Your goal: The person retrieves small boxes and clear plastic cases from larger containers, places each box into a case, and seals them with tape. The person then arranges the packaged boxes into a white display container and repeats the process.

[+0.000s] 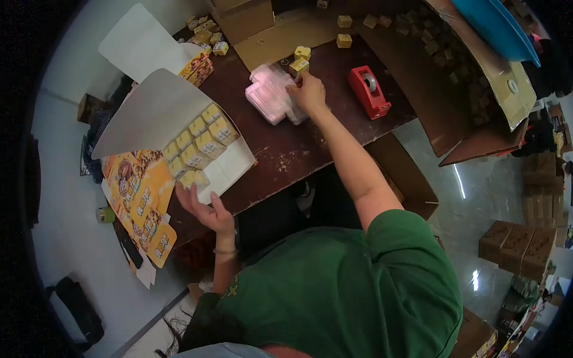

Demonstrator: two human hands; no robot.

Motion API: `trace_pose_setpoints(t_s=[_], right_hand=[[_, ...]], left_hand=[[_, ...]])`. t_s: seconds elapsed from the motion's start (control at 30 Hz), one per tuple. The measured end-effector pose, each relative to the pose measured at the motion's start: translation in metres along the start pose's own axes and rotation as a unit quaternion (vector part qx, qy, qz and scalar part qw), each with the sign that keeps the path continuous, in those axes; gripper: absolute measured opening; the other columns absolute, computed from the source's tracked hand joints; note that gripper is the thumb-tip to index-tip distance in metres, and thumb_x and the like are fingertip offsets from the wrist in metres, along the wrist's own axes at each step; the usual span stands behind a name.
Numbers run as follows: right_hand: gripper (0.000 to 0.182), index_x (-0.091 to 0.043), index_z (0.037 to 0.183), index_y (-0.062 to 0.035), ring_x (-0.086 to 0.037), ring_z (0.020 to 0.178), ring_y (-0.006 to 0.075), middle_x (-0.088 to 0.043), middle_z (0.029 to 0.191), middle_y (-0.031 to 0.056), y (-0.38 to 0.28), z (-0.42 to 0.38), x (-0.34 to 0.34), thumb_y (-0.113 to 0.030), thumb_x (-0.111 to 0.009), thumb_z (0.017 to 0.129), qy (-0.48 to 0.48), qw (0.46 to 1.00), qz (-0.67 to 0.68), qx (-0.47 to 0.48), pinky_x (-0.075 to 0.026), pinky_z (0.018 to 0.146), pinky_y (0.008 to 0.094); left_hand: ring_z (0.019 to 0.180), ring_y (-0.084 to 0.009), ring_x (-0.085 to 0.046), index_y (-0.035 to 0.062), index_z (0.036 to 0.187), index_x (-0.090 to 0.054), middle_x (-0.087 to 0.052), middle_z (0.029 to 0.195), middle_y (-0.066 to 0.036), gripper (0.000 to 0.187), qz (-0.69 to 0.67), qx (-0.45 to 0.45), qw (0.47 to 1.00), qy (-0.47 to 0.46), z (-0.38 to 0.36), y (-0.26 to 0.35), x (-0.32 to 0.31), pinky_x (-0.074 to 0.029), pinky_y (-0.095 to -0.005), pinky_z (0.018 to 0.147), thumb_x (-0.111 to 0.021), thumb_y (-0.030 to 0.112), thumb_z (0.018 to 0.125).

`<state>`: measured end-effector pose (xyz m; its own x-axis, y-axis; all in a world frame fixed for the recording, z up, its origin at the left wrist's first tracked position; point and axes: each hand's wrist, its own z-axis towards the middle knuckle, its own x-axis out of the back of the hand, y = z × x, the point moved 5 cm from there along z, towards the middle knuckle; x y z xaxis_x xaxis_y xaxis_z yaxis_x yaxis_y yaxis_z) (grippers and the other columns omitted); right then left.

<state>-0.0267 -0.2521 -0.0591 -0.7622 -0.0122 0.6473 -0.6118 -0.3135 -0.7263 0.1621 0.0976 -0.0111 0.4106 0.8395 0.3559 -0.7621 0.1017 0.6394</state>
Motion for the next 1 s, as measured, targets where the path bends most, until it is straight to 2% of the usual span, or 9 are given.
trace_pose_setpoints(t_s=[0.13,0.23,0.3,0.4,0.5,0.67,0.73,0.9,1.0], right_hand=[[0.018,-0.064,0.088,-0.0081,-0.055,0.059,0.0090,-0.061,0.070,-0.0010,0.025,0.000,-0.010,-0.023,-0.074,0.087,-0.112,0.916,0.356,-0.144,-0.044,0.054,0.0259],[0.012,-0.062,0.085,-0.0128,-0.046,0.058,0.0019,-0.054,0.069,-0.0072,-0.029,-0.062,0.022,-0.020,-0.069,0.092,-0.225,0.857,0.460,-0.062,-0.036,0.050,0.0191],[0.016,-0.058,0.083,-0.0069,-0.053,0.063,0.0051,-0.060,0.072,-0.0024,-0.047,-0.122,0.028,-0.015,-0.071,0.089,-0.282,0.841,0.448,-0.115,-0.044,0.056,0.0228],[0.021,-0.058,0.101,-0.0021,-0.058,0.070,0.0146,-0.060,0.076,0.0070,-0.056,-0.139,0.074,-0.010,-0.072,0.087,-0.147,0.967,0.206,0.042,-0.049,0.066,0.0293],[0.034,-0.059,0.117,-0.0048,-0.059,0.075,0.0167,-0.061,0.087,0.0090,-0.040,-0.146,0.077,-0.006,-0.071,0.086,-0.236,0.935,0.263,0.034,-0.050,0.069,0.0295],[0.054,-0.058,0.127,-0.0094,-0.056,0.105,0.0305,-0.055,0.119,0.0132,-0.046,-0.148,0.114,-0.023,-0.079,0.079,-0.052,0.965,0.045,0.252,-0.048,0.094,0.0384],[0.047,-0.059,0.119,-0.0077,-0.060,0.095,0.0276,-0.058,0.114,0.0109,-0.037,-0.148,0.104,-0.024,-0.079,0.079,-0.196,0.953,0.163,0.162,-0.050,0.085,0.0364],[0.037,-0.061,0.107,-0.0065,-0.061,0.092,0.0264,-0.063,0.104,0.0089,-0.039,-0.163,0.079,-0.025,-0.078,0.080,-0.255,0.924,0.260,0.120,-0.048,0.081,0.0364],[0.027,-0.066,0.101,-0.0118,-0.053,0.110,0.0248,-0.065,0.104,0.0063,-0.050,-0.163,0.085,-0.028,-0.074,0.081,-0.112,0.959,0.087,0.246,-0.035,0.097,0.0413]], left_hand=[[0.141,-0.0342,-0.033,0.0016,0.146,-0.035,-0.031,0.153,-0.021,0.060,-0.235,0.148,0.939,-0.203,0.014,0.032,-0.073,-0.024,-0.0449,0.116,-0.059,0.016,0.093],[0.143,-0.0313,-0.031,0.0036,0.155,-0.016,-0.028,0.156,-0.020,0.075,-0.622,0.417,0.626,-0.218,0.004,0.012,-0.129,-0.022,-0.0443,0.118,-0.055,0.028,0.097],[0.143,-0.0338,-0.032,0.0065,0.156,-0.012,-0.030,0.154,-0.022,0.074,-0.593,0.426,0.628,-0.268,0.017,0.031,-0.146,-0.023,-0.0467,0.118,-0.052,0.015,0.094],[0.140,-0.0333,-0.039,0.0058,0.154,-0.022,-0.038,0.151,-0.020,0.068,-0.651,0.417,0.518,-0.366,0.002,0.024,-0.152,-0.029,-0.0510,0.116,-0.046,0.004,0.090],[0.136,-0.0307,-0.044,0.0003,0.149,-0.032,-0.039,0.152,-0.013,0.053,-0.602,0.490,0.478,-0.411,-0.016,0.067,-0.153,-0.038,-0.0488,0.111,-0.041,0.006,0.098],[0.123,-0.0270,-0.055,-0.0047,0.146,-0.037,-0.049,0.142,-0.016,0.049,-0.492,0.397,0.631,-0.450,-0.030,0.060,-0.156,-0.046,-0.0404,0.103,-0.042,0.011,0.100],[0.119,-0.0283,-0.058,-0.0041,0.145,-0.038,-0.050,0.140,-0.015,0.050,-0.479,0.377,0.627,-0.486,-0.027,0.056,-0.146,-0.046,-0.0409,0.101,-0.043,0.014,0.099],[0.140,-0.0332,-0.035,0.0027,0.153,-0.020,-0.035,0.151,-0.017,0.090,-0.642,0.455,0.423,-0.449,-0.037,0.088,-0.143,-0.030,-0.0511,0.115,-0.065,0.037,0.082],[0.135,-0.0376,-0.041,0.0075,0.151,-0.029,-0.044,0.144,-0.016,0.077,-0.610,0.512,0.441,-0.414,-0.054,0.075,-0.150,-0.026,-0.0553,0.116,-0.060,0.030,0.084]])
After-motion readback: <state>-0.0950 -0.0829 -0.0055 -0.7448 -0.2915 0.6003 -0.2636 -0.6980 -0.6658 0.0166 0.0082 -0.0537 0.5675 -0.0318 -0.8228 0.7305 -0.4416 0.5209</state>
